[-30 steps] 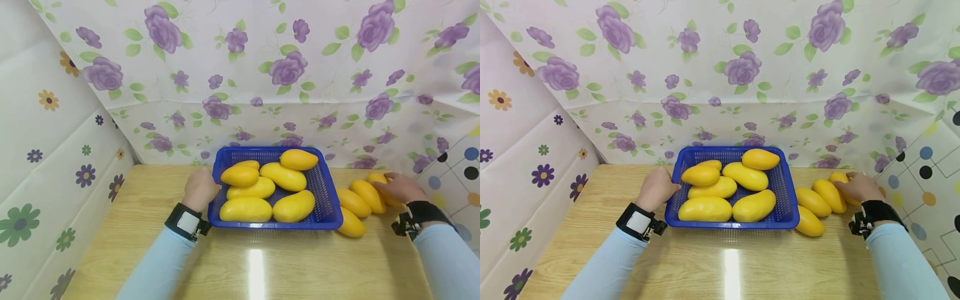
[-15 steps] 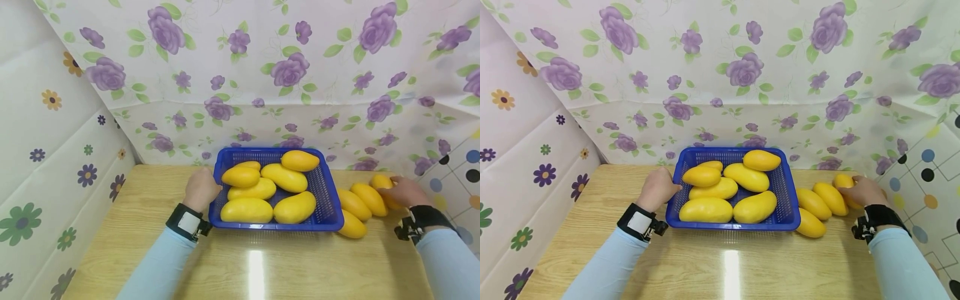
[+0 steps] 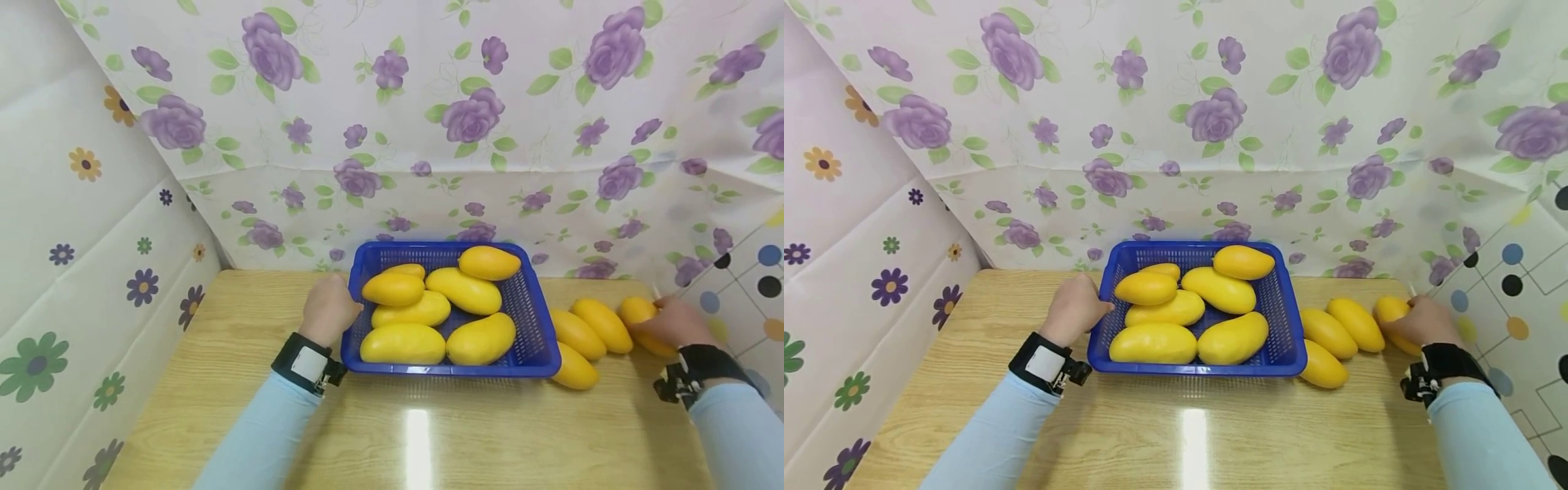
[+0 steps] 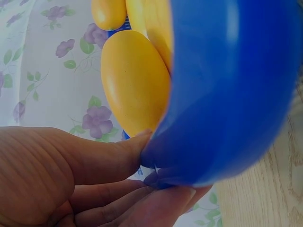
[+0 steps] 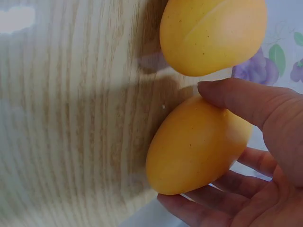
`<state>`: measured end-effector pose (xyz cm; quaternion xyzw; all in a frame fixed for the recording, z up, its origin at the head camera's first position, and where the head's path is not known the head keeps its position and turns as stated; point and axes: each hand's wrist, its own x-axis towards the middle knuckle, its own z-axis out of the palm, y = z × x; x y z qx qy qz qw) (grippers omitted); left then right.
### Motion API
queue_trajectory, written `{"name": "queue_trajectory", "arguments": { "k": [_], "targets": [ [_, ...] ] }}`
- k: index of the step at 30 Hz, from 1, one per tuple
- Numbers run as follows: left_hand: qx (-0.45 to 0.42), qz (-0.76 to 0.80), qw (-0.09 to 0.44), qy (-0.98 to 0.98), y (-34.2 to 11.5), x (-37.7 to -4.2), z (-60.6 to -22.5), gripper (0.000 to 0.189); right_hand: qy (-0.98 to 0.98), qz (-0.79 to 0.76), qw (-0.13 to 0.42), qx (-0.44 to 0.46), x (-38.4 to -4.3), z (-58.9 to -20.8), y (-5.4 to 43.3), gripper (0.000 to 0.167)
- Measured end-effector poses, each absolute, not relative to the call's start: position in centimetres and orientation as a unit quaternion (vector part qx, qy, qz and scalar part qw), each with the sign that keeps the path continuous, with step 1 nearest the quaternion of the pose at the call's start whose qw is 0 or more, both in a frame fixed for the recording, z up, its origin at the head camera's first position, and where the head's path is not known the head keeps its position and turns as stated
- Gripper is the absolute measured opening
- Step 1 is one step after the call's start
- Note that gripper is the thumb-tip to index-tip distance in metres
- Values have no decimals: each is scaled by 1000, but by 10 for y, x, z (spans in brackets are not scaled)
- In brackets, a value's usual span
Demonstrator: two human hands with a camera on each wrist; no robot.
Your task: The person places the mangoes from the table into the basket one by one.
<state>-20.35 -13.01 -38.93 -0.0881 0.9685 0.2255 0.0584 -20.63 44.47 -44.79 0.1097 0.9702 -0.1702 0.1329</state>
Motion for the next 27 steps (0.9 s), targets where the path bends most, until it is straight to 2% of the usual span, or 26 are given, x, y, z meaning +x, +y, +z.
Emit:
{"name": "queue_trajectory", "arguments": {
  "k": [3,9,11,17,20,27],
  "targets": [
    [-88,228,59,968,-130,-203,-389,35,970,-173,120,120,-202,-447,446,99],
    [-87,230,58,967,-130,-203,-388,34,975,-179,26,131,-211,-448,450,100],
    [-89,231,60,967,-130,-203,-388,35,975,-184,-5,127,-216,-441,444,103],
    [-91,232,65,966,-131,-202,-389,35,972,-202,-81,85,-227,-407,402,98],
    [-91,229,68,967,-131,-203,-390,35,969,-217,-101,56,-231,-389,372,91],
    [-86,231,62,967,-131,-203,-389,33,969,-224,-100,-36,-227,-359,300,82]
  ]
}}
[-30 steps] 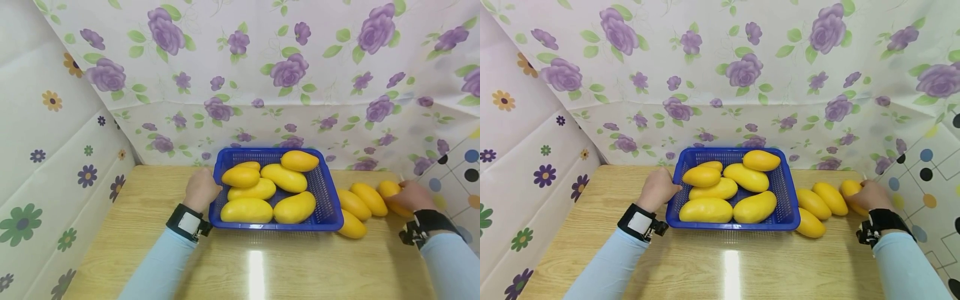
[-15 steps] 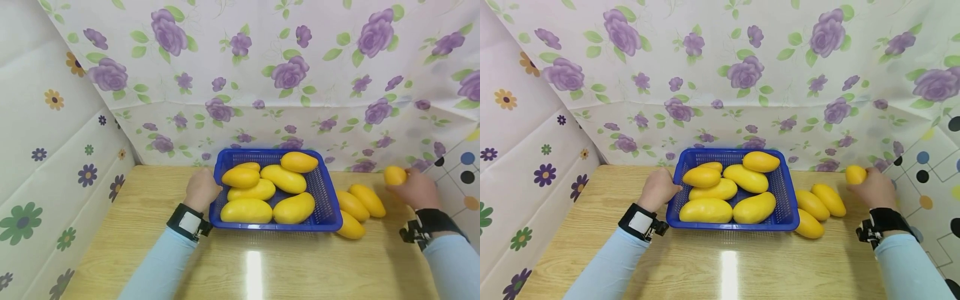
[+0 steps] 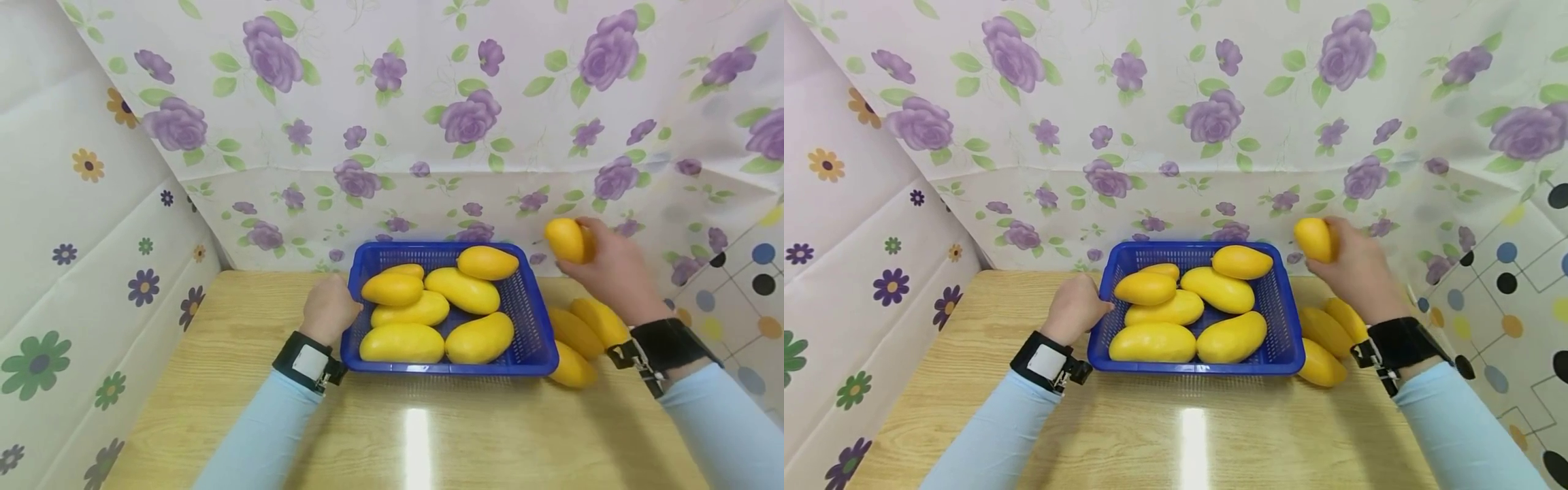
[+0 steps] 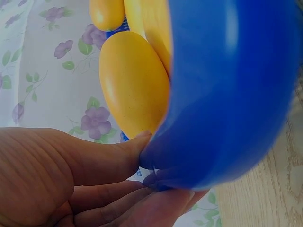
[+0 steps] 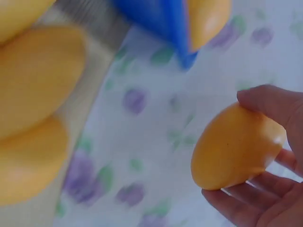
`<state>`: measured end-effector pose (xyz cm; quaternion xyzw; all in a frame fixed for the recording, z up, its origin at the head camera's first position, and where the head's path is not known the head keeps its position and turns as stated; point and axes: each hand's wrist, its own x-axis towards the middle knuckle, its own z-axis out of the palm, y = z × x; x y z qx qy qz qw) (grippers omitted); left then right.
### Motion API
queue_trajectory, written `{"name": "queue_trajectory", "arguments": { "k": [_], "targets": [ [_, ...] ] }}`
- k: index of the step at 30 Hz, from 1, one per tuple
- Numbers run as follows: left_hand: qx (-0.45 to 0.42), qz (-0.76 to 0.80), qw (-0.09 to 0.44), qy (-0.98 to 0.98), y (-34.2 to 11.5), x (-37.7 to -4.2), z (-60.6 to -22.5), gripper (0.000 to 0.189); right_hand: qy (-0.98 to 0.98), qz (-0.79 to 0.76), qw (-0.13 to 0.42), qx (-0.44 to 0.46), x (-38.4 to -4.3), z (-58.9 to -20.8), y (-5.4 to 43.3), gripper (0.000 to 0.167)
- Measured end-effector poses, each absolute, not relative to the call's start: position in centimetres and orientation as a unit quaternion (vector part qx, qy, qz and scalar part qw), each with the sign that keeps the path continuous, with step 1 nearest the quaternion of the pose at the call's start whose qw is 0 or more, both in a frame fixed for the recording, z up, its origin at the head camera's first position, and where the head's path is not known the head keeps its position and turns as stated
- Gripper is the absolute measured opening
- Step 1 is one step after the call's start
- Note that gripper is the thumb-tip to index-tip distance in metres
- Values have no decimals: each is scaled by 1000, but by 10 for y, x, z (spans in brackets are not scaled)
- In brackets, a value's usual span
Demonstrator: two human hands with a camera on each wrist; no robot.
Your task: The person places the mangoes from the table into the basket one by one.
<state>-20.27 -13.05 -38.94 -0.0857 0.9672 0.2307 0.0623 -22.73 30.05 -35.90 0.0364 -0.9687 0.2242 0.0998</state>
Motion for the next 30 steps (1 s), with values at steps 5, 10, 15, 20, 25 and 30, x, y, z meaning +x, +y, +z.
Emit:
{"name": "queue_trajectory", "arguments": {
  "k": [5,10,15,20,25,30],
  "targets": [
    [-77,228,49,969,-130,-203,-390,34,-967,204,81,131,-228,-358,260,78],
    [-75,229,42,970,-130,-204,-391,32,-960,167,31,224,-229,-372,236,74],
    [-76,233,48,968,-130,-203,-391,30,-956,132,-14,260,-226,-388,228,67],
    [-78,232,49,968,-128,-202,-391,33,-954,127,-30,270,-227,-396,225,56],
    [-72,231,46,969,-128,-202,-391,34,-956,138,-46,253,-227,-401,223,55],
    [-67,224,36,972,-127,-203,-391,31,-960,151,-67,228,-227,-410,223,67]
  ]
}}
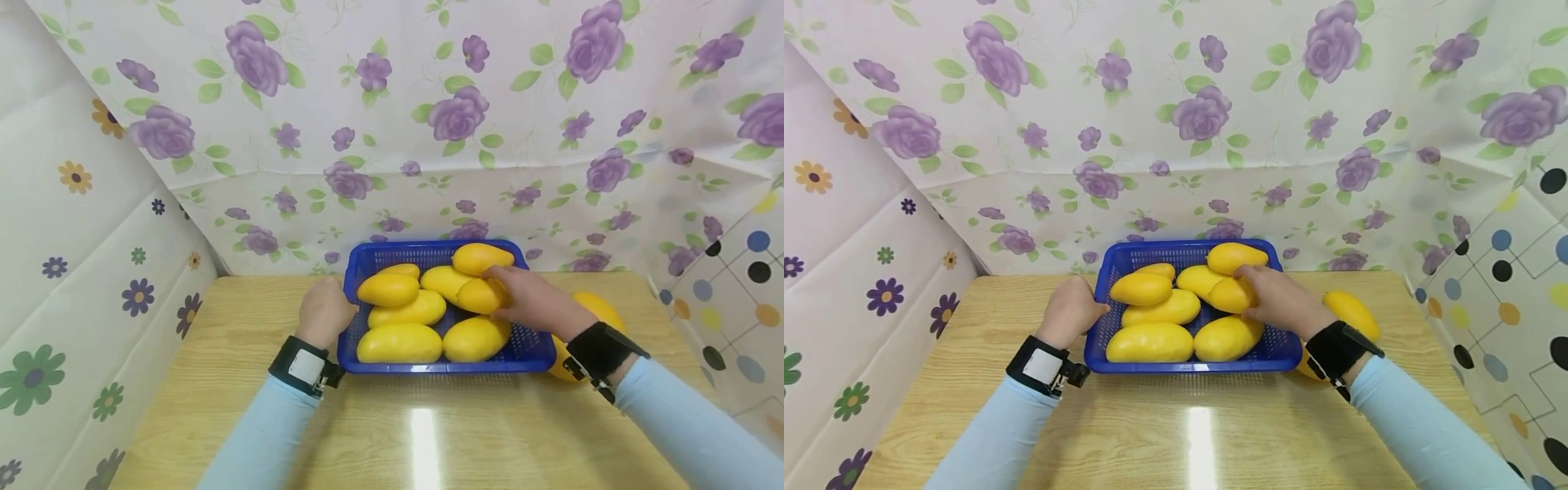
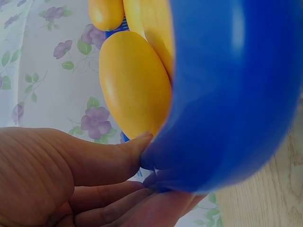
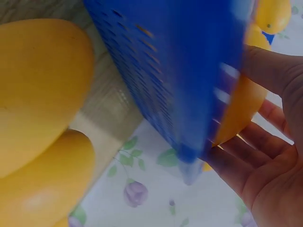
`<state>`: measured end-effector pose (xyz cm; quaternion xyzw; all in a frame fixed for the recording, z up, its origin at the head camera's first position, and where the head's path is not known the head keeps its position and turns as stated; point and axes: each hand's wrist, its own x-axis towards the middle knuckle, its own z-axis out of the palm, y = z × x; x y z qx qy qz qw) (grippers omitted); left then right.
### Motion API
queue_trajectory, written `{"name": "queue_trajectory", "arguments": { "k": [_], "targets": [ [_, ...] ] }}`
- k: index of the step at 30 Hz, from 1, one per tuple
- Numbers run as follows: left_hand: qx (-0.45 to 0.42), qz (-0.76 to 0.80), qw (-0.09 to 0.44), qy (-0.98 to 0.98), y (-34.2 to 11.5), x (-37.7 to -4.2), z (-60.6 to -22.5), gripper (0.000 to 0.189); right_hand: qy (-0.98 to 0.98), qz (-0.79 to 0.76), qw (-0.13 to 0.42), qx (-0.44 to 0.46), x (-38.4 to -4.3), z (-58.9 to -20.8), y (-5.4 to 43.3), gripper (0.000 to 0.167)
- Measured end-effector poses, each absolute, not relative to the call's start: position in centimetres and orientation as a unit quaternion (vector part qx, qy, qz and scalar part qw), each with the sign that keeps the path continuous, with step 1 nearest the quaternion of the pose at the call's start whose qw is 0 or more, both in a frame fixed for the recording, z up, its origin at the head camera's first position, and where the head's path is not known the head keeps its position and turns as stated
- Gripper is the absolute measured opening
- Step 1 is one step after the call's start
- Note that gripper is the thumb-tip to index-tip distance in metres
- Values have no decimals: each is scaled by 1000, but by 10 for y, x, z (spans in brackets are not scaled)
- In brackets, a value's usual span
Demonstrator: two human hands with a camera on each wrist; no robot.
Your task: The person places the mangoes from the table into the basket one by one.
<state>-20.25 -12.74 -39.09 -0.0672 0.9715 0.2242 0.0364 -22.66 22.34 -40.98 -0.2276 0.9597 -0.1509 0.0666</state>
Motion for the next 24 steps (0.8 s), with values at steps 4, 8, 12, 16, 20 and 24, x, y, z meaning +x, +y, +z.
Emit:
{"name": "queue_trajectory", "arguments": {
  "k": [4,8,12,16,20,24],
  "targets": [
    [-62,227,32,971,-128,-202,-392,31,961,-149,73,-222,-226,-417,225,75],
    [-64,225,35,972,-128,-202,-392,32,961,-149,73,-222,-225,-419,225,77],
    [-71,222,38,972,-128,-202,-392,34,961,-149,78,-220,-224,-419,225,78],
    [-73,223,39,971,-127,-202,-392,34,961,-147,80,-219,-223,-419,224,81],
    [-70,228,37,970,-128,-202,-393,32,961,-151,80,-218,-224,-420,226,83],
    [-63,230,32,971,-129,-202,-394,31,959,-164,83,-216,-224,-417,226,82]
  ]
}}
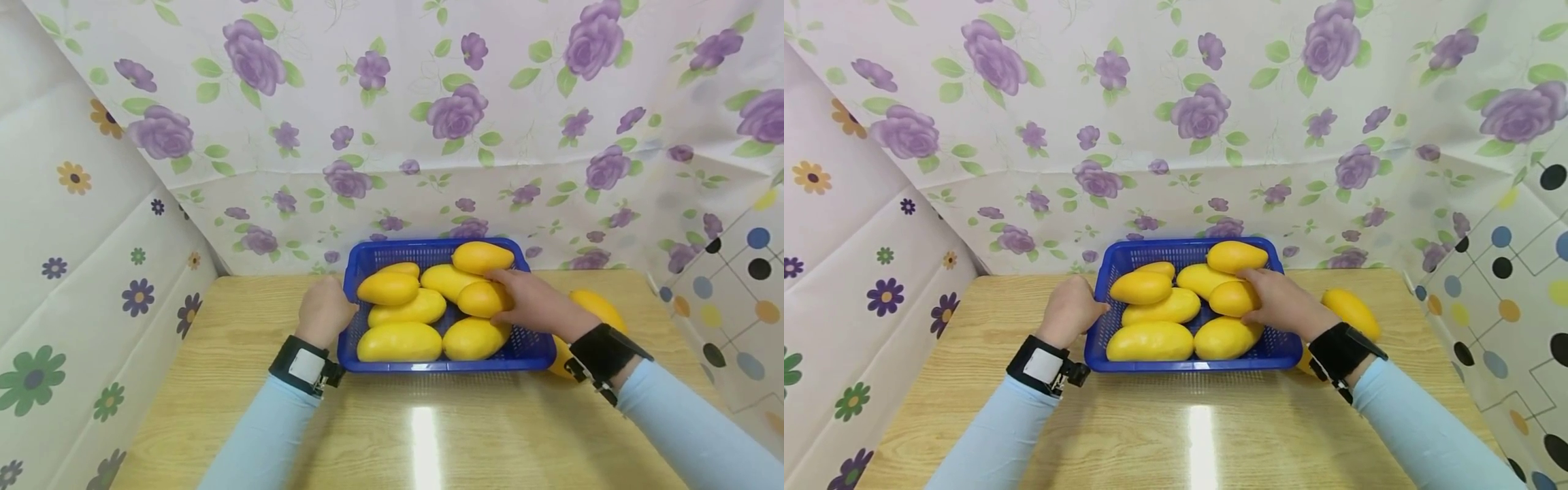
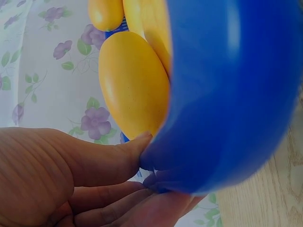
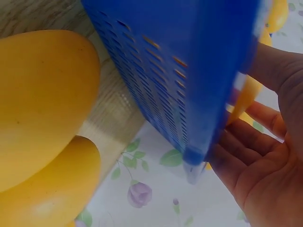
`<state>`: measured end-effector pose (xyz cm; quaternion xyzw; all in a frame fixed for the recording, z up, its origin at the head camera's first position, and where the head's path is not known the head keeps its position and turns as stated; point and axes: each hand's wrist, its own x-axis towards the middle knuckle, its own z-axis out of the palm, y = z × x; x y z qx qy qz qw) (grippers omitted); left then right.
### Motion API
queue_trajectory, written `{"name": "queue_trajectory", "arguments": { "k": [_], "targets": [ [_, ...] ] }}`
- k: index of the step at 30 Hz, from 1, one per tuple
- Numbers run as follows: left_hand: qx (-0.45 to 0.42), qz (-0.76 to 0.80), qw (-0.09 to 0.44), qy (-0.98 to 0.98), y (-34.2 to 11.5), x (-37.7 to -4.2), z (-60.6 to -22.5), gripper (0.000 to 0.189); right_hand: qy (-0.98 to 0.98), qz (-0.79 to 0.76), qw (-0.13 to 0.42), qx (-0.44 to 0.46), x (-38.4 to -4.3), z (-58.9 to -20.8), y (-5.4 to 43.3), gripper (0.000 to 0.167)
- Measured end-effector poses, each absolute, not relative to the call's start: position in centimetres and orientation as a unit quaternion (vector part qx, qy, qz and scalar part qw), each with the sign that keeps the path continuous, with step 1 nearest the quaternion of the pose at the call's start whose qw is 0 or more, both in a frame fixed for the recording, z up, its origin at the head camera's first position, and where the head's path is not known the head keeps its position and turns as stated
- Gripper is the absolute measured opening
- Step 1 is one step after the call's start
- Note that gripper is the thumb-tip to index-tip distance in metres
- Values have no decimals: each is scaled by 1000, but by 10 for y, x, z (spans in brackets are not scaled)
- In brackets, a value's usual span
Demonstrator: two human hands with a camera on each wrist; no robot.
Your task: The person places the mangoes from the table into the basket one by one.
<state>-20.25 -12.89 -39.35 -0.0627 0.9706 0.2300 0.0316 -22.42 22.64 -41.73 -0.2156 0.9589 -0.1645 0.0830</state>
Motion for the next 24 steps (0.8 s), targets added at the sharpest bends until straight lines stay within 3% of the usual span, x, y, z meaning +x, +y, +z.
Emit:
{"name": "queue_trajectory", "arguments": {
  "k": [10,20,24],
  "targets": [
    [-58,232,32,971,-133,-199,-395,28,955,-206,61,-206,-225,-399,245,81],
    [-63,234,30,970,-130,-200,-393,27,977,-196,31,-82,-231,-384,305,70],
    [-54,228,18,972,-128,-202,-392,29,982,-180,45,-45,-230,-393,338,77]
  ]
}}
